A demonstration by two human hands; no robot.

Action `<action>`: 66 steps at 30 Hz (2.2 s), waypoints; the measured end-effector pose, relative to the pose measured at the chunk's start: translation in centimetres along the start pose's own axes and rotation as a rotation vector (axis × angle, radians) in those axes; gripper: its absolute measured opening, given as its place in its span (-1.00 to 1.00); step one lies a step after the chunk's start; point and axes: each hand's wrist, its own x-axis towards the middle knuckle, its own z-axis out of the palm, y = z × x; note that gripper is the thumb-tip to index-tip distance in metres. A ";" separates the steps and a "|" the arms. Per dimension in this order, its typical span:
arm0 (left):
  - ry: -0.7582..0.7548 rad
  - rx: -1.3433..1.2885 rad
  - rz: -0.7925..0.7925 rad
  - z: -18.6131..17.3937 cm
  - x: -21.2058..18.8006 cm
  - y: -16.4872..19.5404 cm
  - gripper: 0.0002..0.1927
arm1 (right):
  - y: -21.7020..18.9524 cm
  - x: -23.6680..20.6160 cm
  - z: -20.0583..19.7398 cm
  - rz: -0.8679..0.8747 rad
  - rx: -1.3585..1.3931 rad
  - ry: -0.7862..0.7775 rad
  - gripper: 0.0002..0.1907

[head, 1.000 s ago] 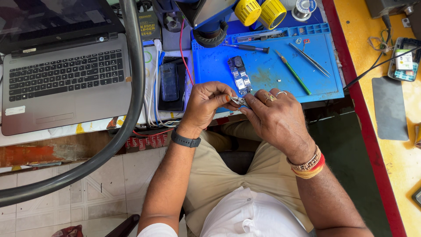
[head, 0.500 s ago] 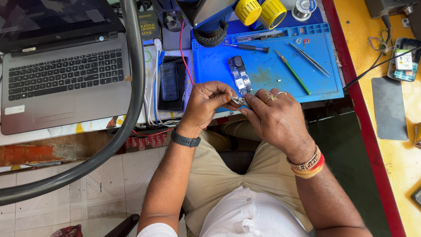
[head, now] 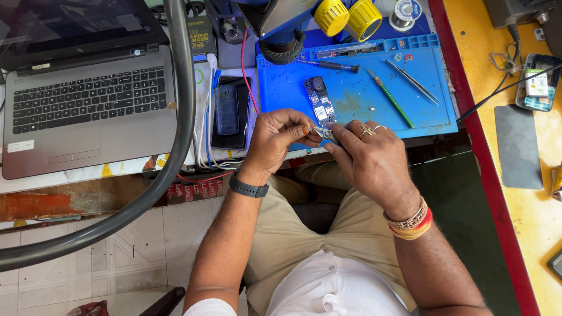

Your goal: The person selects a small component from a compartmentalized box and places it on a blue work mat. They use a green pencil-like tool to scrape or clean the component, then use pliers to trim or adjust it. The work is performed on a bench with a laptop, microscope, and other tools visible.

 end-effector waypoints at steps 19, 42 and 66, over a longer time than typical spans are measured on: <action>0.014 0.143 0.037 0.3 0.0 -0.3 -0.93 | 0.7 -0.2 -0.1 0.001 -0.030 -0.024 -0.66; 0.024 -0.047 -0.066 0.4 0.1 0.6 -0.89 | 0.8 -0.1 -0.4 -0.083 -0.216 0.036 -0.55; 0.034 -0.144 -0.091 -0.1 0.3 0.9 -0.92 | 0.7 0.4 0.7 -0.150 -0.252 0.113 -0.56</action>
